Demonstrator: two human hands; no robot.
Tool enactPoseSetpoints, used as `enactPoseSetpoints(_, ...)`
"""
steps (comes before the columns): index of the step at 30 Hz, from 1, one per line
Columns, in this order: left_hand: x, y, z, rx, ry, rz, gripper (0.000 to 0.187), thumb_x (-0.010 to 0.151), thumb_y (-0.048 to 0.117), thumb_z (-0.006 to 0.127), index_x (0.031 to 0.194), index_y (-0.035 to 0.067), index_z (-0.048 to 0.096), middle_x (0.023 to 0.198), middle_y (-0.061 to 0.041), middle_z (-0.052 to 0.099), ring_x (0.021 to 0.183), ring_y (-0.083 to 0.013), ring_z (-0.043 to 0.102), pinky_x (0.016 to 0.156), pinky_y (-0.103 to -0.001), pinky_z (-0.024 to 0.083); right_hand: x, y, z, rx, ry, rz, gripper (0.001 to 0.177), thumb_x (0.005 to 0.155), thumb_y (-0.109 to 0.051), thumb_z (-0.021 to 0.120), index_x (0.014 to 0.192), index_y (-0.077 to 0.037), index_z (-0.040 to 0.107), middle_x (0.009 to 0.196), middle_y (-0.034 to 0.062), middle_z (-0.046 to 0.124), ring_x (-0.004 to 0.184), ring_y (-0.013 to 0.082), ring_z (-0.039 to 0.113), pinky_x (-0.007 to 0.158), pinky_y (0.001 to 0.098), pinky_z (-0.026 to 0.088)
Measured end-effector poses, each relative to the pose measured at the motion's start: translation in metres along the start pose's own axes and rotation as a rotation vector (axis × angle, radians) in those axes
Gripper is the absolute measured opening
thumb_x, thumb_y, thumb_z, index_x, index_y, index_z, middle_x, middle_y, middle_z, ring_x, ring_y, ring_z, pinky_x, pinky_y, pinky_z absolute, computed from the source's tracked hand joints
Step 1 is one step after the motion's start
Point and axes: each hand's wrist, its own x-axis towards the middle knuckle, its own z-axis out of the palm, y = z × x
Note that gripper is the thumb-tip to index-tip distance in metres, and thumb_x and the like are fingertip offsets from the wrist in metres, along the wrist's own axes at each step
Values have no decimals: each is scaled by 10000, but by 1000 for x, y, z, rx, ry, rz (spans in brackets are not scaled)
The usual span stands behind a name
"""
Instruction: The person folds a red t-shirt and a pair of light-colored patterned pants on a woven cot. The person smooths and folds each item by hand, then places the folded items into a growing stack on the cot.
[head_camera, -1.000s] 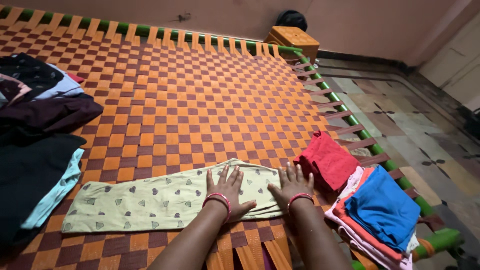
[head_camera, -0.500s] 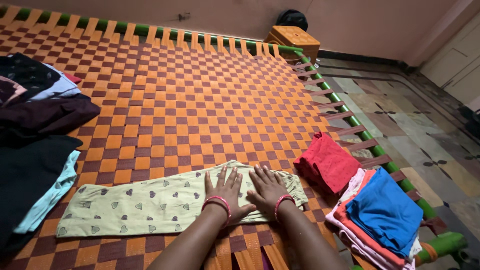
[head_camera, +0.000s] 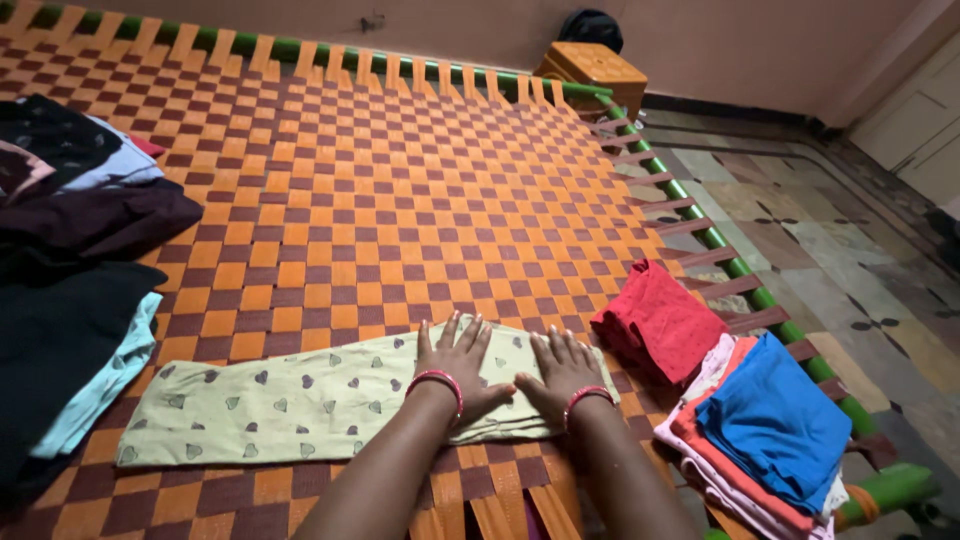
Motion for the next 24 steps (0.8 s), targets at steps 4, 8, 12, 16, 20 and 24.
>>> enactPoseSetpoints(4, -6, -1, -3, -10, 1, -3, 1050, 875, 814, 366, 1650, 203, 8, 1737, 25, -23, 1592, -228, -80, 1250, -590, -66, -16, 4, -21, 48, -147, 248, 847, 962, -719, 266, 1653, -321, -19, 1732, -32, -138, 1589, 283, -135, 1253, 539, -53)
enactPoseSetpoints(8, -3, 0, 0, 2, -8, -4, 1029, 880, 811, 322, 1646, 210, -9, 1732, 36, -33, 1586, -226, -89, 1246, -599, -69, 4, 8, 5, -109, 100, 160, 795, 999, -698, 223, 1643, -271, 37, 1722, 29, -105, 1582, 271, -98, 1217, 601, -58)
enactPoseSetpoints(12, 4, -2, 6, 10, 15, 6, 1001, 890, 794, 294, 1643, 204, 1, 1729, 35, -29, 1586, -217, -83, 1243, -604, -70, 61, -3, 59, 58, 291, -239, 717, 1014, -565, 298, 1654, -267, 172, 1739, 2, 60, 1608, 228, 13, 1278, 522, 25)
enactPoseSetpoints(16, 4, -4, 12, 10, 25, 24, 1019, 892, 790, 323, 1638, 171, 10, 1732, 12, -50, 1582, -212, -79, 1238, -592, -91, 64, 8, 73, 121, 211, -253, 704, 992, -525, 389, 1621, -279, 190, 1721, -10, 74, 1582, 216, -1, 1259, 467, 11)
enactPoseSetpoints(20, -6, -17, 22, -4, 28, 39, 971, 924, 737, 334, 1641, 157, 31, 1734, 0, -41, 1588, -209, -62, 1241, -590, -88, 63, 8, 76, 119, 241, -282, 708, 985, -508, 415, 1611, -256, 201, 1711, 26, 90, 1575, 245, 25, 1248, 485, 38)
enactPoseSetpoints(24, -29, -54, 24, -28, 67, -14, 928, 938, 708, 322, 1637, 167, 40, 1731, 8, -28, 1588, -208, -41, 1242, -580, -67, 86, 12, 77, -5, 275, -273, 757, 945, -536, 455, 1611, -253, 236, 1714, 46, 136, 1583, 264, 85, 1246, 477, 119)
